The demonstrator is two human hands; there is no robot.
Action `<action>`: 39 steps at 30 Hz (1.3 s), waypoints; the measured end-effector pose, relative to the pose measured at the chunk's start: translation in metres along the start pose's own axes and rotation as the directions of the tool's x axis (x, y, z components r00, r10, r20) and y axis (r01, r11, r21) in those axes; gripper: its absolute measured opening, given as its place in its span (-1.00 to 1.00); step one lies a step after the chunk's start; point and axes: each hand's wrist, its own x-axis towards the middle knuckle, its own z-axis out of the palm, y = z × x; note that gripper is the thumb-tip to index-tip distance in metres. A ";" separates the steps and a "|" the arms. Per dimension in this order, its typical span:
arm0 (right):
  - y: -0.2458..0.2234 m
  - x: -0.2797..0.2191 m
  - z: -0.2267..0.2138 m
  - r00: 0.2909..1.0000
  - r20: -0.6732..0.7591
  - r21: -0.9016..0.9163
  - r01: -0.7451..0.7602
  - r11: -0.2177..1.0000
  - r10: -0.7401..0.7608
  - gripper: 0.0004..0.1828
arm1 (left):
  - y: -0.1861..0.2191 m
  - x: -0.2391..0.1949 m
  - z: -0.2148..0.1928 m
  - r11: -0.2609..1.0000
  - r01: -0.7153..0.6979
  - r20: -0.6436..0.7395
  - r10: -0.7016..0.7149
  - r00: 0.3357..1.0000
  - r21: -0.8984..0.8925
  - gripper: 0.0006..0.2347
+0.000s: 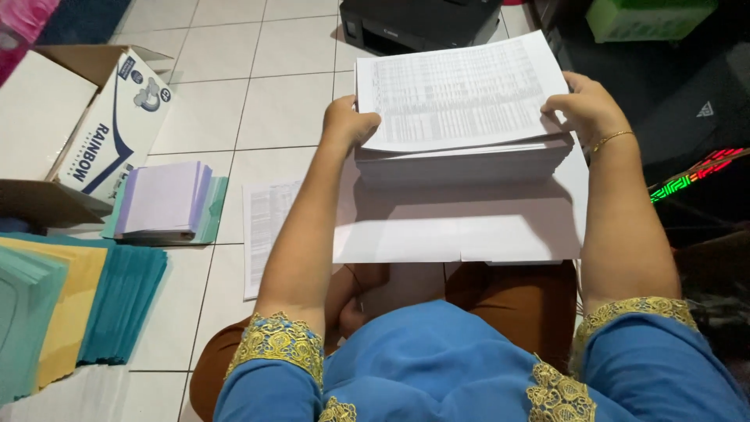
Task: Picking up small stacks of printed paper from a pile, aligning their edges by tapping them on the floor, and stacking them neatly into a larger organized pile.
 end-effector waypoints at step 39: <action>-0.023 -0.040 0.000 0.969 0.202 -0.053 0.158 0.986 -0.144 -0.24 | -0.038 0.062 0.007 0.834 0.064 -0.023 -0.061 0.998 0.547 -0.38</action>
